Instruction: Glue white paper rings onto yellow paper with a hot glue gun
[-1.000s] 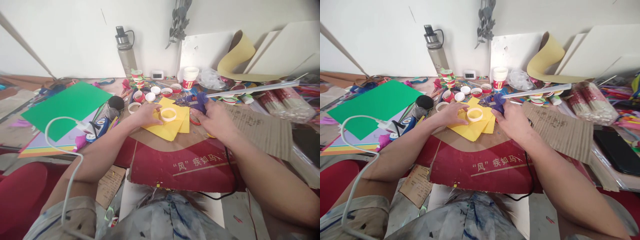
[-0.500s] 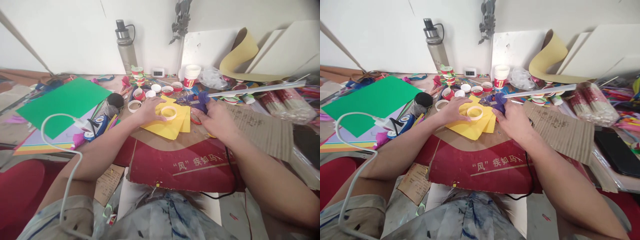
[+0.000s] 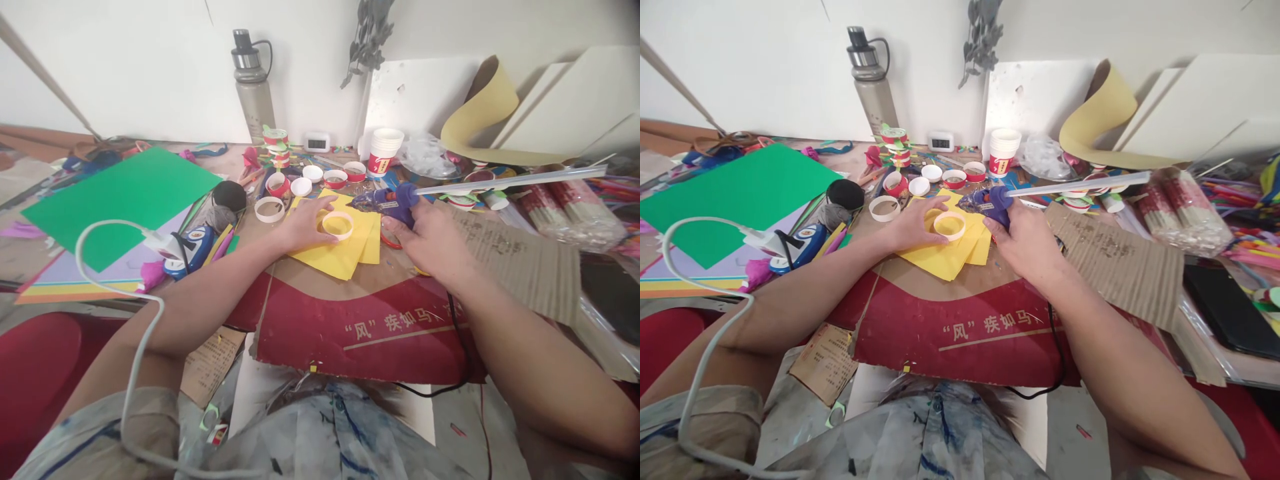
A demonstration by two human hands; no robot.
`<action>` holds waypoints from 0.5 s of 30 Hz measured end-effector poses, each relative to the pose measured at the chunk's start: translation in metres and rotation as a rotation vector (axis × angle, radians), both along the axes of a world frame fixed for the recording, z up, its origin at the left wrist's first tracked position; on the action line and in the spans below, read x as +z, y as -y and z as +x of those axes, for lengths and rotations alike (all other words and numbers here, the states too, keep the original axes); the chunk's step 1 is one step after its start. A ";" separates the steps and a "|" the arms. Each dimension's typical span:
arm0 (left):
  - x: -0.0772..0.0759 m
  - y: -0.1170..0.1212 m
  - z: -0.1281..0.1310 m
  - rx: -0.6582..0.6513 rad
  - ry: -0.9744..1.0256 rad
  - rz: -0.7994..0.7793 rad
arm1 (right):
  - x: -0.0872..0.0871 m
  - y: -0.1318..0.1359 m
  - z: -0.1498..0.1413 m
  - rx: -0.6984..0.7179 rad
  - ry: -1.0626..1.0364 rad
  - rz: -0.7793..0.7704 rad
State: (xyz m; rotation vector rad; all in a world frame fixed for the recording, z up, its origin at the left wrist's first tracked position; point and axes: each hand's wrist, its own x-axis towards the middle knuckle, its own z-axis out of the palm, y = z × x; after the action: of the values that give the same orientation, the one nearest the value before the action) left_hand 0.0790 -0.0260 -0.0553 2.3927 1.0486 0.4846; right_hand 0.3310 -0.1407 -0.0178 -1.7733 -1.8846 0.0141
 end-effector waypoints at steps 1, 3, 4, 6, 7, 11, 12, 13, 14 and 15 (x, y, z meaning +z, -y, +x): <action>0.000 0.000 0.000 -0.005 0.007 -0.001 | 0.000 0.000 0.000 0.003 0.000 -0.013; 0.000 0.001 0.001 -0.017 0.010 -0.005 | -0.002 -0.001 -0.001 0.014 0.000 -0.050; 0.000 0.001 0.002 -0.019 0.010 -0.007 | -0.003 -0.001 -0.001 0.022 0.002 -0.067; 0.000 0.001 0.003 -0.014 0.009 -0.012 | -0.006 -0.002 -0.004 0.036 0.019 -0.083; -0.001 0.001 0.003 -0.011 0.009 -0.017 | -0.008 -0.003 -0.006 0.036 0.035 -0.084; -0.004 0.000 0.005 0.005 0.003 -0.024 | -0.019 -0.006 -0.011 0.007 0.119 -0.084; -0.005 0.000 0.006 0.010 0.001 -0.018 | -0.021 -0.007 -0.012 0.003 0.138 -0.081; -0.006 0.000 0.006 0.015 0.000 -0.010 | -0.023 -0.008 -0.013 0.000 0.154 -0.076; -0.007 0.000 0.007 0.019 -0.002 -0.003 | -0.024 -0.008 -0.014 -0.001 0.167 -0.071; -0.007 0.000 0.007 0.024 -0.003 0.003 | -0.025 -0.009 -0.014 -0.003 0.177 -0.069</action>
State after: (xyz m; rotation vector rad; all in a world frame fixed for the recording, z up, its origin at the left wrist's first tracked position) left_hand 0.0861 -0.0261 -0.0624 2.3868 1.0795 0.4913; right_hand 0.3170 -0.1321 -0.0431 -1.8775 -2.0277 -0.0827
